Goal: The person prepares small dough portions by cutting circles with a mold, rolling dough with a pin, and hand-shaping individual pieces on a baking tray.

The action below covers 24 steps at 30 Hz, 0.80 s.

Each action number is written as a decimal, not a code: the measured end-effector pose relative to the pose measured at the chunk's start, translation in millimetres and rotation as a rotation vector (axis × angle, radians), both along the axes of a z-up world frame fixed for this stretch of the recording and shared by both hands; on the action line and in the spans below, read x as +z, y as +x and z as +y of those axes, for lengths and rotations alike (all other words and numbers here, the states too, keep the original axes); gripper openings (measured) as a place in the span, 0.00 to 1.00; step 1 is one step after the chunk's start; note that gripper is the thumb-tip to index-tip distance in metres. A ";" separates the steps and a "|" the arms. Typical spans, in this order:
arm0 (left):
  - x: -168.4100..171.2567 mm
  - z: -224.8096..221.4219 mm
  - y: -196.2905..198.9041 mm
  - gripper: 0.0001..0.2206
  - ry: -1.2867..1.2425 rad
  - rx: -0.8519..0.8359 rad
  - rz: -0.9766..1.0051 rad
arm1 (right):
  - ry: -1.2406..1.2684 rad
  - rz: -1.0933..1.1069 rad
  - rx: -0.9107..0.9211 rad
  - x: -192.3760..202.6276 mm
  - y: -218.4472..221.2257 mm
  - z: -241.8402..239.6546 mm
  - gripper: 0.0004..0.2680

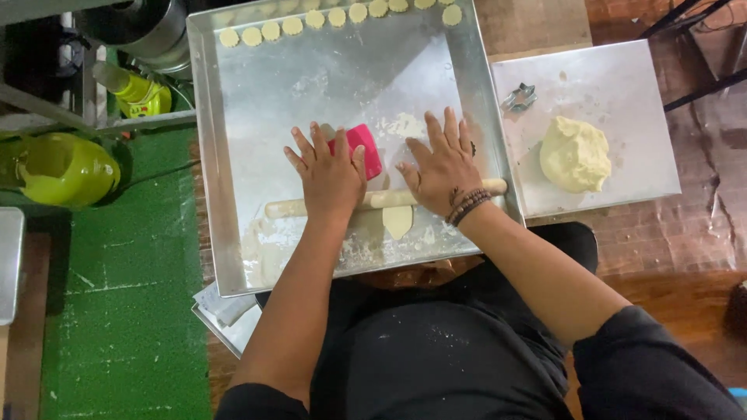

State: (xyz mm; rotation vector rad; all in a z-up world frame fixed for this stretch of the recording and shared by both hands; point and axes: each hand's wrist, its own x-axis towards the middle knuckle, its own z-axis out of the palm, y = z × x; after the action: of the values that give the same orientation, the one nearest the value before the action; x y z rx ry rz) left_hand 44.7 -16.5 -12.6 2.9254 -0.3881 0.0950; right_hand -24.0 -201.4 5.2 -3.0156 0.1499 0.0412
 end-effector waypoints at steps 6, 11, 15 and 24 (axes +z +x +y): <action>8.1 -4.6 11.1 0.27 -0.012 -0.019 0.020 | 0.012 -0.075 -0.056 -10.7 21.5 -6.1 0.22; 17.9 -8.6 17.9 0.25 -0.038 -0.026 -0.017 | 0.074 -0.061 -0.100 -22.3 34.3 -15.1 0.23; 22.2 -9.1 18.9 0.23 -0.068 -0.033 -0.042 | 0.082 -0.034 -0.131 -21.7 37.6 -15.4 0.23; 12.2 -5.3 9.4 0.24 0.000 -0.047 -0.066 | 0.080 -0.047 -0.112 -15.9 19.9 -7.5 0.24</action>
State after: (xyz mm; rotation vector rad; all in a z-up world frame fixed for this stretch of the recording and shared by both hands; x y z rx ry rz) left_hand 54.0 -21.8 -0.5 2.9173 -0.4668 0.1849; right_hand -4.1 -208.9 -10.7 -2.9205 0.3052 -0.0335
